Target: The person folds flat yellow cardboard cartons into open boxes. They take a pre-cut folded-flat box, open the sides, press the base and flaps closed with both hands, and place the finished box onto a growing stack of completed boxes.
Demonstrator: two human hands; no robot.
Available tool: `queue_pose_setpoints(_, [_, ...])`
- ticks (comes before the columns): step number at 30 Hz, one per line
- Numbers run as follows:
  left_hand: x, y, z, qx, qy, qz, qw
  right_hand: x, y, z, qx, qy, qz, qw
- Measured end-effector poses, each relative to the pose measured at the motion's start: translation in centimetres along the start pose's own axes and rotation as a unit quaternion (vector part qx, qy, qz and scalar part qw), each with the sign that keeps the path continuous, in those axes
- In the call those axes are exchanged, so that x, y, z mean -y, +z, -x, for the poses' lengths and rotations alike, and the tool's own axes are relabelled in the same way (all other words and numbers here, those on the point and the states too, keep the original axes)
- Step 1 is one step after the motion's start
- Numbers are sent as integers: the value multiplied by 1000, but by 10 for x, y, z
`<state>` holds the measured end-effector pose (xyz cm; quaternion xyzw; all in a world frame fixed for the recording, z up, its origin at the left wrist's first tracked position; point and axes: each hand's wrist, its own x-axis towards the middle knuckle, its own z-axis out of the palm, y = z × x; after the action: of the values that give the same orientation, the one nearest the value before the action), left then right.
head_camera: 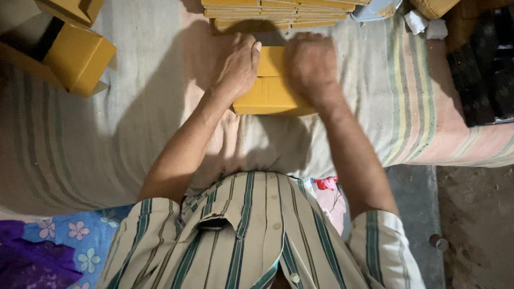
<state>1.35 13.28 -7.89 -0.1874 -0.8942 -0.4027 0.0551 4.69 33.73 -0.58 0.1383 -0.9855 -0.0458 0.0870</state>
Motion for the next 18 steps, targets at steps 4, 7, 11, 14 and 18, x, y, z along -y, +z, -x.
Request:
queue_pose_setpoints(4, [-4,7,-2,24,-24,10,999,-24,-2,11,-60,72,-20,995])
queue_pose_setpoints(7, [5,16,-9,-21,49,5,999,10,6,9,-267,-105,274,918])
queue_pose_setpoints(11, [18,17,-7,-62,124,19,990,32,22,-33,-75,-69,-31,994])
queue_pose_setpoints(14, [14,11,-3,24,27,51,998,-2,25,-23,-36,-49,-36,998])
queue_pose_setpoints(18, [-3,3,-2,3,29,16,999,-35,2,13,-14,31,-35,999])
